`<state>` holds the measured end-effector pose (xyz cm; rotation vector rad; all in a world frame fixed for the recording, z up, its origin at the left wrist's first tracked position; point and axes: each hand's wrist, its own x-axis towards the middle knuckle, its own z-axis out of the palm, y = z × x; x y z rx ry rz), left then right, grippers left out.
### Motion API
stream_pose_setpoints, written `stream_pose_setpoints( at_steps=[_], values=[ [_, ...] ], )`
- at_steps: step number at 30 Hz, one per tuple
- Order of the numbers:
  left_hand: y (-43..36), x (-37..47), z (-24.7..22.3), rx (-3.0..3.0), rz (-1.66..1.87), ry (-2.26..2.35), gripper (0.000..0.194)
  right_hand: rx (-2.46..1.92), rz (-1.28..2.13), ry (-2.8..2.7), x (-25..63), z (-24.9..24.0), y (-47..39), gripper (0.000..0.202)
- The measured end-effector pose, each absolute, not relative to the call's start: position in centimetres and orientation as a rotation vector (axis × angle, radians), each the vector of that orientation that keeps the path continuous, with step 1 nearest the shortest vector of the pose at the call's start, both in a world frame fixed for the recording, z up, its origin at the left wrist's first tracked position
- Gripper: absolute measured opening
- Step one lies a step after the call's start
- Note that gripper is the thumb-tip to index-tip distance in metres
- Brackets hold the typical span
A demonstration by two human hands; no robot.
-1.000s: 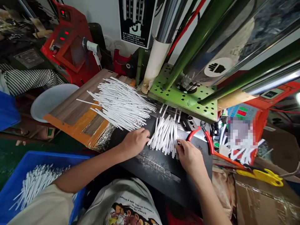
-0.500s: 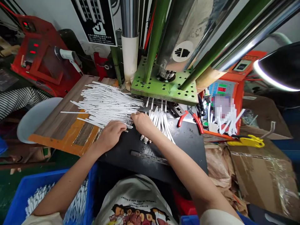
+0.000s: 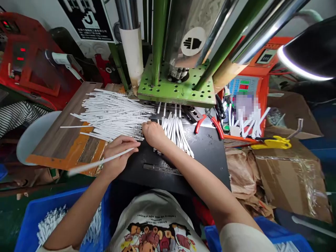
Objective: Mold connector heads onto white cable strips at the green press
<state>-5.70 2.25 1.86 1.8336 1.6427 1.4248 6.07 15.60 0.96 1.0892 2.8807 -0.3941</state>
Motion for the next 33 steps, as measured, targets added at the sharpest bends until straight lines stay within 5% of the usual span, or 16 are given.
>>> stream_pose_setpoints(
  at_steps=[7,14,33],
  values=[
    [-0.2,-2.4,-0.9,2.101,1.157,1.423,0.017,1.274,-0.066,2.876,16.6,4.1,11.6,0.024],
    [0.2,0.8,-2.2,2.13,1.005,1.387,0.009,1.391,-1.016,3.175,23.6,-1.2,4.8,0.015],
    [0.2,1.9,-1.2,2.414,0.854,1.407,0.012,1.256,-0.797,3.356,23.0,-2.6,3.6,0.018]
  ],
)
